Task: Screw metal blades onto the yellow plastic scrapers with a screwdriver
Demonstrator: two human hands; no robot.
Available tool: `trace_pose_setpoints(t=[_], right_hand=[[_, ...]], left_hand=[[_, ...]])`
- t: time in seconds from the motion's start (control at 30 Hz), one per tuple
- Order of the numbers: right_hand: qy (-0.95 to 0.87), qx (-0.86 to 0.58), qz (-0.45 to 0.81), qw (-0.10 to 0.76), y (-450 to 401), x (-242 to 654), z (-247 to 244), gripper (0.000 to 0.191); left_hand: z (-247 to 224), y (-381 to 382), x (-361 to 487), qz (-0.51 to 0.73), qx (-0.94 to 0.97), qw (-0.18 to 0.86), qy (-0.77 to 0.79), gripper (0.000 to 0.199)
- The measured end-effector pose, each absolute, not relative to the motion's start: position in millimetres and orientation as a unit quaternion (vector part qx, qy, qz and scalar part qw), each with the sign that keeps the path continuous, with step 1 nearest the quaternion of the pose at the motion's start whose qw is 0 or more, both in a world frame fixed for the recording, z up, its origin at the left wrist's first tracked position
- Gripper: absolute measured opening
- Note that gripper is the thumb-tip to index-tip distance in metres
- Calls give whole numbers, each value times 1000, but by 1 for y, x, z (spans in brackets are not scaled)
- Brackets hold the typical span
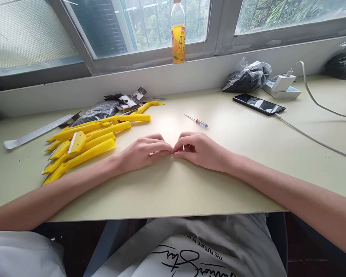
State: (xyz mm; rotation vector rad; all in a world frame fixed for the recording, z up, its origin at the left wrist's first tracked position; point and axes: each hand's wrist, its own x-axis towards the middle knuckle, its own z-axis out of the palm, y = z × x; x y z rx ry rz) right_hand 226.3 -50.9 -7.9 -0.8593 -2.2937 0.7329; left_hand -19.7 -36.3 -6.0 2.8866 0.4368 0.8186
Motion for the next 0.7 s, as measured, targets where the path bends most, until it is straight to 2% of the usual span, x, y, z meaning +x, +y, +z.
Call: trace_pose_setpoints(t=[0.37,0.57,0.7], right_hand=[[-870,-318,239,293,-54,225,-8,19],[-839,-370,111,384,-45,236,-4,18],[-803,-446,27,395,-29,253,-8,26]], left_hand=[[-10,-36,-19,319,927,78,180,12],[-12,-33,-17,346,918,107,164,13],[-12,-33,-16,330,922,126,158,17]])
